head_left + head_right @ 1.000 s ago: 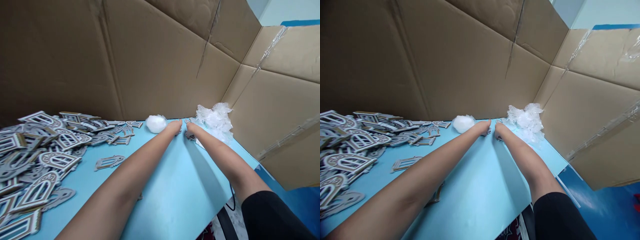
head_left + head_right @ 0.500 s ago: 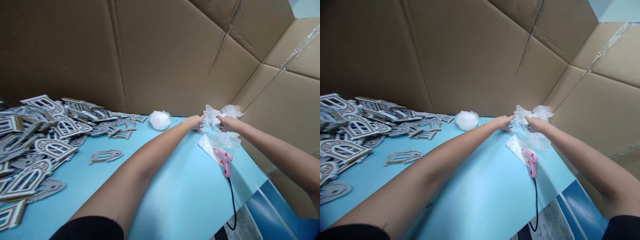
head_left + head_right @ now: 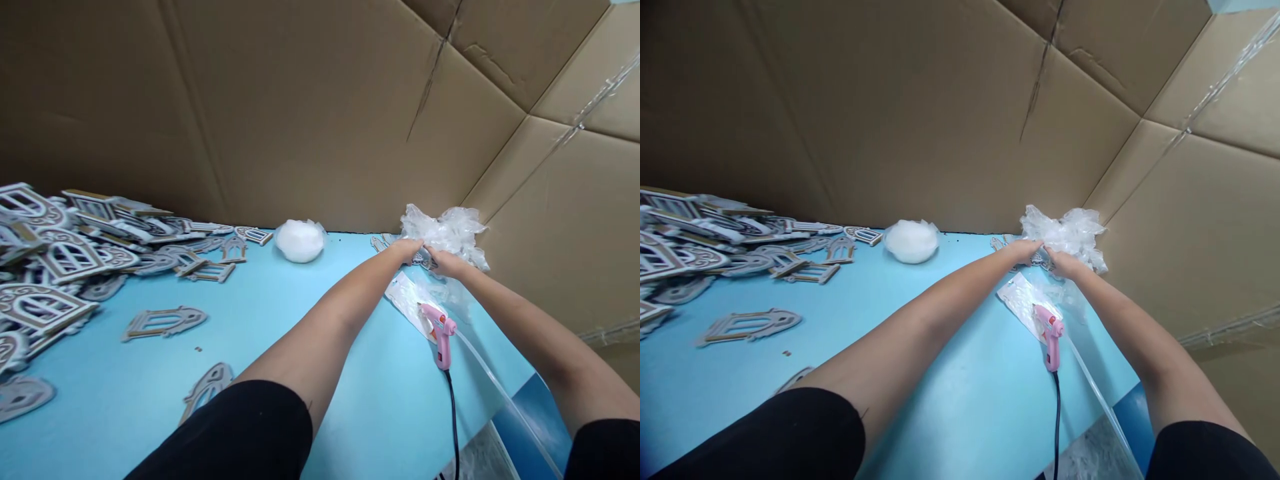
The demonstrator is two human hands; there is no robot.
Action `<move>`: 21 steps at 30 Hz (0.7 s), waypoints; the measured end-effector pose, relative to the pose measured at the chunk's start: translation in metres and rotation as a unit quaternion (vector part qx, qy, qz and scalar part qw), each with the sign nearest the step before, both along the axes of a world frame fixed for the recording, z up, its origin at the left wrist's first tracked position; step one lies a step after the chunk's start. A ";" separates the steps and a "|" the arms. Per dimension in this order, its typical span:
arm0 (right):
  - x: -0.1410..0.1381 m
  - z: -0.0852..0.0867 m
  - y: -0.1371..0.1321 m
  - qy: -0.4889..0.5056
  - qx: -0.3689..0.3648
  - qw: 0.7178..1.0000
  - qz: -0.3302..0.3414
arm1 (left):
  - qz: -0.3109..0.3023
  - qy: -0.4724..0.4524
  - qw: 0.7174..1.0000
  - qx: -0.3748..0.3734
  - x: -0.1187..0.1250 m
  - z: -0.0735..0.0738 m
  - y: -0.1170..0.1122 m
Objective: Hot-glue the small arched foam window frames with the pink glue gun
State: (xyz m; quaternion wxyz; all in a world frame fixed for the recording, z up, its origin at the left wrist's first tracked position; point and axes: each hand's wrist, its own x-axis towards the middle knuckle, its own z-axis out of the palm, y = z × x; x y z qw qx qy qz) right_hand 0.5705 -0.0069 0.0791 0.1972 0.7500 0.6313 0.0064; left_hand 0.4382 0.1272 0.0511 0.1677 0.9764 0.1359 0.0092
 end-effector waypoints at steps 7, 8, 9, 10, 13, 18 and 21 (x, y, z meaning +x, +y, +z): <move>-0.006 0.001 0.002 0.017 0.006 1.000 0.010 | -0.002 -0.001 1.000 -0.001 -0.003 0.008 0.000; -0.008 0.004 0.003 0.019 0.004 1.000 0.010 | -0.004 -0.006 1.000 -0.002 -0.006 0.012 0.000; -0.010 0.008 0.004 0.022 0.001 1.000 0.010 | -0.005 -0.014 1.000 -0.001 -0.009 0.016 0.001; -0.013 0.014 0.004 0.024 0.000 1.000 0.009 | -0.005 -0.024 1.000 0.001 -0.012 0.020 0.002; -0.020 0.037 0.002 0.033 0.000 0.999 0.012 | 0.019 -0.054 0.998 0.015 -0.025 0.030 0.012; -0.039 0.071 -0.003 0.041 -0.006 0.999 0.034 | 0.079 -0.012 0.996 0.025 -0.053 0.033 0.033; -0.050 0.072 -0.004 0.048 -0.025 0.998 0.041 | 0.058 0.041 0.997 0.006 -0.064 0.028 0.034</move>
